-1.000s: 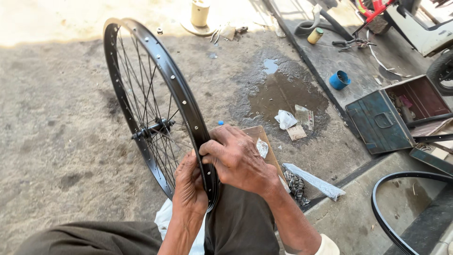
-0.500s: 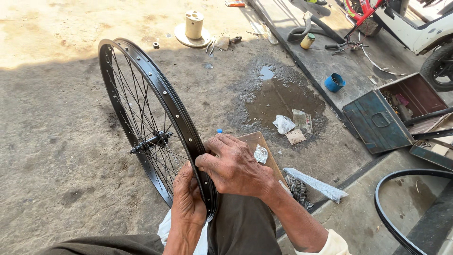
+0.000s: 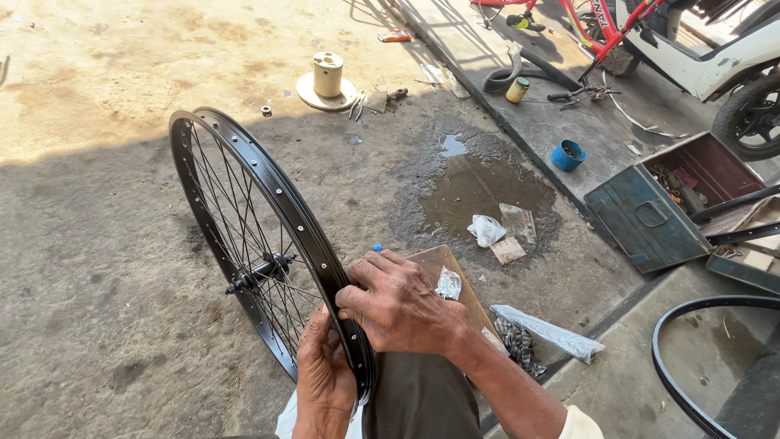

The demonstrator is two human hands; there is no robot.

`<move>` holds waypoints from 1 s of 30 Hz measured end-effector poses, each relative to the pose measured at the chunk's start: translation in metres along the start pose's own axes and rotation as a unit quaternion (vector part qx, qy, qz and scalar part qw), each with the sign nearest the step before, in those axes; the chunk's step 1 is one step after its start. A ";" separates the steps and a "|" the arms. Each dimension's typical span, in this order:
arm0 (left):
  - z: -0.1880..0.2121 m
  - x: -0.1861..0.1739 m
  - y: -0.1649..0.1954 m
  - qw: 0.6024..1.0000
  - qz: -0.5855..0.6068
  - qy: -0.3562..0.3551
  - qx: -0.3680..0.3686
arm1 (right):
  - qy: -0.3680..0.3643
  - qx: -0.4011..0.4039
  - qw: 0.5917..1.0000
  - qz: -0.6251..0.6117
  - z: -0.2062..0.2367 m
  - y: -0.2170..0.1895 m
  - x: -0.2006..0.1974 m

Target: The person sits on the ground with a bicycle wheel across their lap, threading spoke nipples into the rim by hand and tightening spokes at the rim while rotating the wheel. They hold the rim steady with one hand and work the spokes with the other, turning the wheel to reach different sections.

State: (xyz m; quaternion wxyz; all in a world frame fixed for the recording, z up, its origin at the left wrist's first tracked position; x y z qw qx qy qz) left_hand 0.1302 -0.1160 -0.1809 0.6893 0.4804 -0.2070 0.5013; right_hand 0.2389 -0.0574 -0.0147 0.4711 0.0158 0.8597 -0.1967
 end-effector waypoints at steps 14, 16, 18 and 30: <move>0.000 0.003 0.008 0.999 -0.028 -0.032 0.028 | 0.028 -0.009 0.999 -0.025 -0.002 0.000 0.001; 0.000 0.002 0.009 0.998 -0.027 -0.039 0.031 | 0.023 0.005 1.000 -0.019 -0.001 0.001 0.002; -0.001 0.002 0.010 0.998 -0.018 -0.052 0.030 | 0.013 0.017 1.000 -0.012 -0.001 0.003 0.004; -0.005 0.000 0.018 0.999 -0.023 -0.008 0.024 | 0.032 -0.023 0.999 -0.027 0.000 0.006 0.009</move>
Point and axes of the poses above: each hand's wrist, its own z-axis away from the middle knuckle, its own x-axis out of the palm, y = z × x, the point moved 1 cm from there along -z, towards the middle knuckle, and after that the axes turned 10 degrees about -z, right-handed, at the moved point
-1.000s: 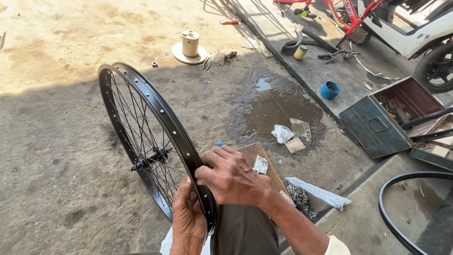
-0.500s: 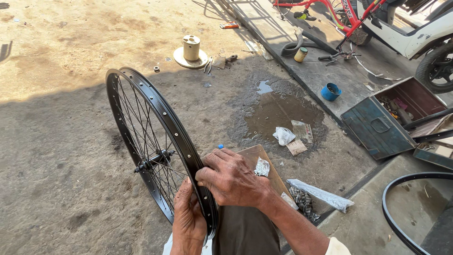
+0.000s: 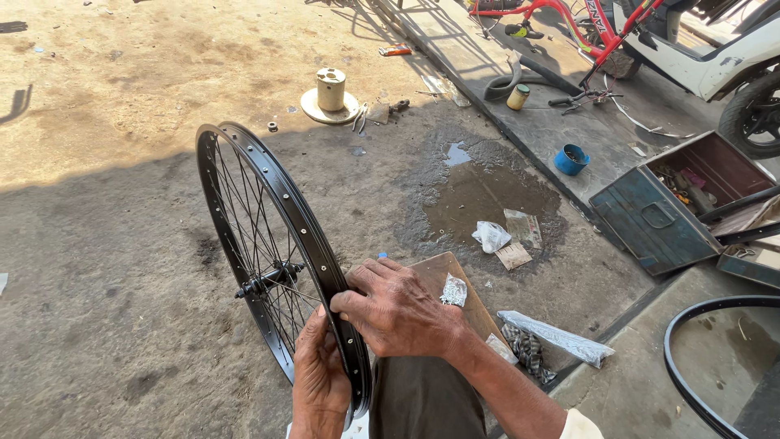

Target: The person sits on the ground with a bicycle wheel across their lap, threading spoke nipples into the rim by hand and tightening spokes at the rim while rotating the wheel. They hold the rim steady with one hand and work the spokes with the other, turning the wheel to reach different sections.

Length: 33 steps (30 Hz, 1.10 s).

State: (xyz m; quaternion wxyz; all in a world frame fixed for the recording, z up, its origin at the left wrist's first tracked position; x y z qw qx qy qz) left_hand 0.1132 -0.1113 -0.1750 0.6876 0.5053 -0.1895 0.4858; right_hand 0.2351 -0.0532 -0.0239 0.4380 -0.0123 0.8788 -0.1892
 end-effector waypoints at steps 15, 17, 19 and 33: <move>-0.028 0.016 0.015 0.995 -0.065 -0.007 0.077 | 0.010 0.053 0.994 0.096 -0.014 0.009 0.016; -0.026 0.022 0.015 0.995 -0.061 -0.016 0.080 | 0.020 0.043 0.996 0.070 -0.014 0.012 0.015; -0.024 0.024 0.014 0.993 -0.051 -0.041 0.097 | 0.018 0.031 0.998 0.049 -0.012 0.016 0.015; -0.023 0.012 0.047 0.728 -0.591 0.047 0.345 | -0.015 -0.024 0.999 0.024 -0.025 0.030 0.021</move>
Point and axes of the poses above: each hand's wrist, its own z-axis away from the middle knuckle, its own x-axis out of the palm, y = z × x, the point moved 1 cm from there along -z, towards the middle knuckle, and after that the axes turned 10 degrees about -z, right-handed, at the moved point
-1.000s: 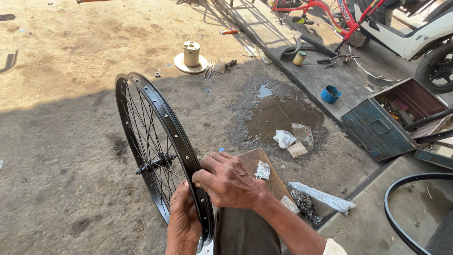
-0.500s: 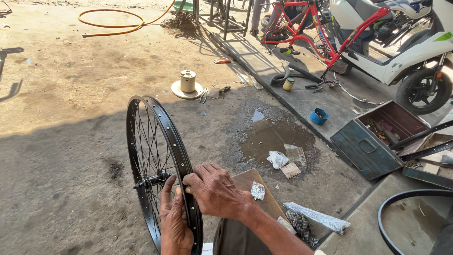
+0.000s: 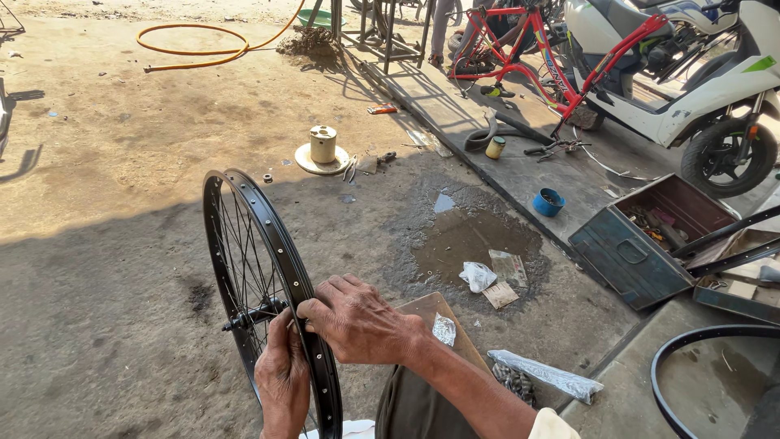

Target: The person sits on the ground with a bicycle wheel across their lap, threading spoke nipples into the rim by hand and tightening spokes at the rim while rotating the wheel. They hold the rim steady with one hand and work the spokes with the other, turning the wheel to reach different sections.

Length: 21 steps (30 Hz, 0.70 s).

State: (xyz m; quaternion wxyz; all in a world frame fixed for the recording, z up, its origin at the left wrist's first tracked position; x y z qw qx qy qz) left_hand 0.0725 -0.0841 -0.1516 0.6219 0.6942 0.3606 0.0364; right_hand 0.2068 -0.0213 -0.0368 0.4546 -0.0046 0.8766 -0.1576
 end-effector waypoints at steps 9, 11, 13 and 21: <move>0.003 0.009 0.000 0.942 0.328 -0.067 -0.033 | 0.030 -0.003 0.998 0.057 -0.005 -0.003 0.003; -0.001 0.009 -0.005 0.886 0.445 -0.101 -0.082 | 0.039 0.008 0.998 0.042 -0.004 -0.003 0.006; -0.006 0.007 -0.005 0.833 0.528 -0.120 -0.116 | 0.040 0.025 0.998 0.031 -0.003 -0.003 0.007; -0.005 0.024 0.030 0.749 0.625 -0.204 -0.086 | 0.034 0.206 0.890 -0.405 -0.041 0.061 -0.026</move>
Point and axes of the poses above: each hand's wrist, its own z-axis away from the middle knuckle, its own x-axis out of the palm, y = z × x, the point moved 1 cm from there along -z, towards the middle knuckle, and after that the axes turned 10 degrees about -z, right-handed, at the moved point
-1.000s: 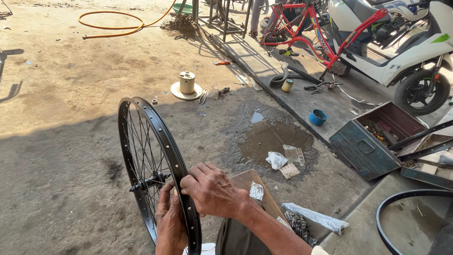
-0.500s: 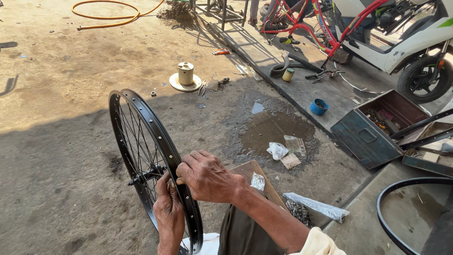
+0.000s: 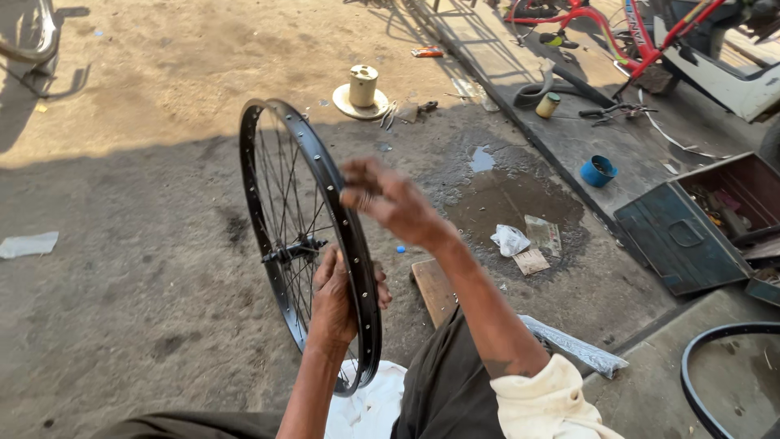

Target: The person sits on the ground with a bicycle wheel across their lap, threading spoke nipples into the rim by hand and tightening spokes at the rim while rotating the wheel. They hold the rim steady with one hand and work the spokes with the other, turning the wheel to reach different sections.

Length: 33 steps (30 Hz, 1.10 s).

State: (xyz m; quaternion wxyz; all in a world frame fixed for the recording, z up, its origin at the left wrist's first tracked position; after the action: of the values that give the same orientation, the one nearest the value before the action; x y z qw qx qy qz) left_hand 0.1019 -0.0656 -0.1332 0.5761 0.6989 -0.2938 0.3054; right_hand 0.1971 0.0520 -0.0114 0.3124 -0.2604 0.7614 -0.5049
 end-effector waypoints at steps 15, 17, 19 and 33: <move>-0.024 0.049 -0.024 0.996 -0.082 -0.031 -0.008 | -0.024 -0.088 0.936 0.339 -0.114 0.015 -0.049; -0.022 0.055 -0.028 0.999 -0.040 -0.031 0.019 | -0.067 -0.250 0.907 0.332 -0.110 0.006 -0.049; -0.022 0.061 -0.028 0.998 -0.046 -0.029 0.036 | -0.063 -0.206 0.924 0.315 -0.109 0.001 -0.053; -0.025 0.072 -0.033 0.994 -0.108 0.014 -0.009 | -0.031 -0.057 0.934 0.352 -0.092 -0.009 -0.063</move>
State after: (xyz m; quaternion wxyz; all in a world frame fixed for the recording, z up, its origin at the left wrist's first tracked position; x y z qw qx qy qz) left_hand 0.1713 -0.0401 -0.0951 0.6158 0.7172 -0.2111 0.2487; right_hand 0.1718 0.1496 0.0371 0.4780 -0.0083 0.8216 -0.3105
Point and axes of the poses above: each hand's wrist, its own z-axis away from the middle knuckle, its own x-axis out of the palm, y = z × x, the point moved 1 cm from there along -z, towards the middle knuckle, and after that the axes turned 10 degrees about -z, right-handed, at the moved point
